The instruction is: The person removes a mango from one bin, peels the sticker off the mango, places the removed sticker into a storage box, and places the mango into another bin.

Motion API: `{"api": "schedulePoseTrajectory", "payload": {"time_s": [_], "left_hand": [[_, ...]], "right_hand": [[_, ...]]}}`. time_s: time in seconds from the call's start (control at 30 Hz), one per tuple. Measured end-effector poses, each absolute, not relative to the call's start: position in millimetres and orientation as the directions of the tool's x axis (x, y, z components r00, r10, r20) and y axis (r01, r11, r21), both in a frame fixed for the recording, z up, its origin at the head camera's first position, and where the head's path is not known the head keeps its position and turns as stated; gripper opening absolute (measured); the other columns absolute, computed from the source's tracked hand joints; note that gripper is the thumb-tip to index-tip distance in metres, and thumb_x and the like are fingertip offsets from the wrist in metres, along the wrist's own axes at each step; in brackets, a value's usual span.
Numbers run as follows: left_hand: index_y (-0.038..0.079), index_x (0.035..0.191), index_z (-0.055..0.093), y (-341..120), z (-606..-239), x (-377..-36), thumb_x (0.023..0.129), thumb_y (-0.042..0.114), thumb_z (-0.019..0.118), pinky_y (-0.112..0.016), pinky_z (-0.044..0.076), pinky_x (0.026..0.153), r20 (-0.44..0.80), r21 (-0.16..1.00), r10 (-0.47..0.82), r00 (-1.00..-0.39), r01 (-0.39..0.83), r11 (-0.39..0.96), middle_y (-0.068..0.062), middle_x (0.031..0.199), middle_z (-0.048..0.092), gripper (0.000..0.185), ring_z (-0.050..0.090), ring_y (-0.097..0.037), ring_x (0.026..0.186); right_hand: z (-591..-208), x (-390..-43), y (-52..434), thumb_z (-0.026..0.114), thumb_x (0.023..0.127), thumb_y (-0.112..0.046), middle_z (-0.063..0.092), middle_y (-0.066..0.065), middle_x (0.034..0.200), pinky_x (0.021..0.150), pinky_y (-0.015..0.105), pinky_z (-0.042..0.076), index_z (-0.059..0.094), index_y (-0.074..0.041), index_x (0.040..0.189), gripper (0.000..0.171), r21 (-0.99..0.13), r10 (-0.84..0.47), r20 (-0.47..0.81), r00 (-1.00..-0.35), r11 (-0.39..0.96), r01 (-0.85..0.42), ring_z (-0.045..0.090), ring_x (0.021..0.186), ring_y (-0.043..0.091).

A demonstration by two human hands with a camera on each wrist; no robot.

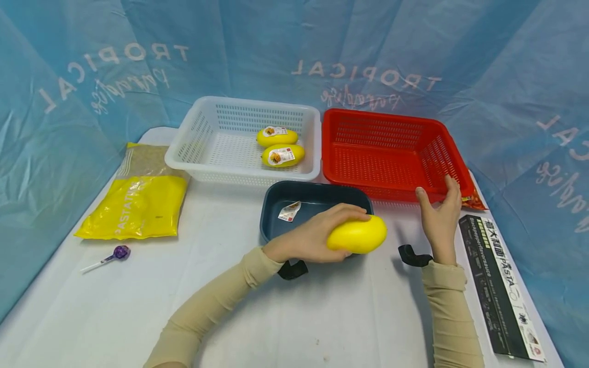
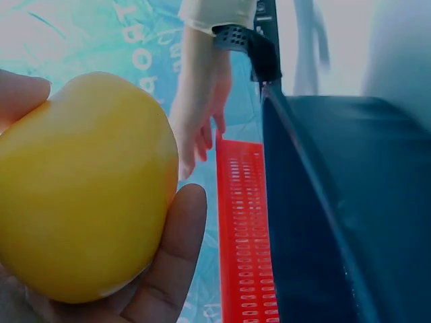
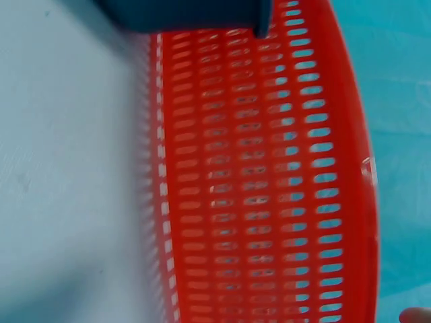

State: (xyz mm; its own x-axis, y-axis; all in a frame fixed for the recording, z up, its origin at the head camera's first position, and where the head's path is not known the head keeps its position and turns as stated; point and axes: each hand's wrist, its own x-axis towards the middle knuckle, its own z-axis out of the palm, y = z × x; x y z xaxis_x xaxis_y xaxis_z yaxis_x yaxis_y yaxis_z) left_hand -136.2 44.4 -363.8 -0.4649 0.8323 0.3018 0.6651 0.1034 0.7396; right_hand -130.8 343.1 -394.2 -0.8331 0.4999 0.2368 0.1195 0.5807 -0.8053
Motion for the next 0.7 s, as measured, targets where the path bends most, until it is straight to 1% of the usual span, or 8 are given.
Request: {"api": "schedulePoseTrajectory", "payload": {"time_s": [0.17, 0.3, 0.47, 0.63, 0.7], "left_hand": [[0.013, 0.141, 0.043, 48, -361, -143, 0.080, 0.015, 0.069, -0.028, 0.045, 0.097, 0.303, 0.747, 0.821, -0.483, 0.655, 0.109, -0.006, 0.145, 0.042, 0.066, 0.046, -0.018, 0.120], [0.012, 0.142, 0.041, 52, -356, -151, 0.080, 0.017, 0.069, -0.028, 0.046, 0.096, 0.305, 0.764, 0.803, -0.512, 0.635, 0.115, -0.005, 0.141, 0.044, 0.068, 0.046, -0.017, 0.118], [0.012, 0.142, 0.040, 59, -347, -165, 0.079, 0.015, 0.071, -0.027, 0.046, 0.095, 0.296, 0.797, 0.782, -0.549, 0.593, 0.115, -0.005, 0.138, 0.047, 0.070, 0.047, -0.018, 0.116], [0.012, 0.143, 0.040, 64, -343, -172, 0.081, 0.016, 0.071, -0.025, 0.047, 0.094, 0.278, 0.812, 0.787, -0.551, 0.572, 0.114, -0.006, 0.137, 0.047, 0.070, 0.048, -0.018, 0.115], [0.012, 0.142, 0.040, 65, -343, -174, 0.081, 0.015, 0.071, -0.025, 0.047, 0.093, 0.274, 0.813, 0.787, -0.553, 0.571, 0.118, -0.005, 0.137, 0.048, 0.069, 0.048, -0.017, 0.114]], "right_hand": [[-401, -134, 348, 0.056, 0.091, -0.053, 0.008, 0.005, 0.164, 0.123, 0.052, 0.002, 0.015, -0.016, 0.156, 0.085, -0.791, 0.528, 0.232, -0.817, 0.591, 0.157, 0.001, 0.152, 0.022], [-405, -137, 350, 0.054, 0.091, -0.053, 0.006, 0.006, 0.165, 0.123, 0.050, -0.003, 0.011, -0.012, 0.156, 0.088, -0.785, 0.536, 0.258, -0.804, 0.601, 0.149, -0.005, 0.152, 0.023], [-411, -139, 355, 0.052, 0.091, -0.056, 0.001, 0.009, 0.165, 0.123, 0.050, -0.004, 0.008, -0.007, 0.156, 0.093, -0.770, 0.556, 0.277, -0.784, 0.616, 0.165, -0.009, 0.152, 0.026], [-416, -142, 361, 0.050, 0.092, -0.056, -0.004, 0.014, 0.164, 0.123, 0.048, -0.005, 0.004, -0.001, 0.155, 0.096, -0.758, 0.582, 0.296, -0.758, 0.625, 0.184, -0.012, 0.151, 0.029], [-417, -144, 363, 0.049, 0.093, -0.055, -0.007, 0.014, 0.164, 0.123, 0.048, -0.006, 0.001, -0.001, 0.155, 0.095, -0.767, 0.588, 0.284, -0.757, 0.613, 0.189, -0.014, 0.151, 0.029]]}}
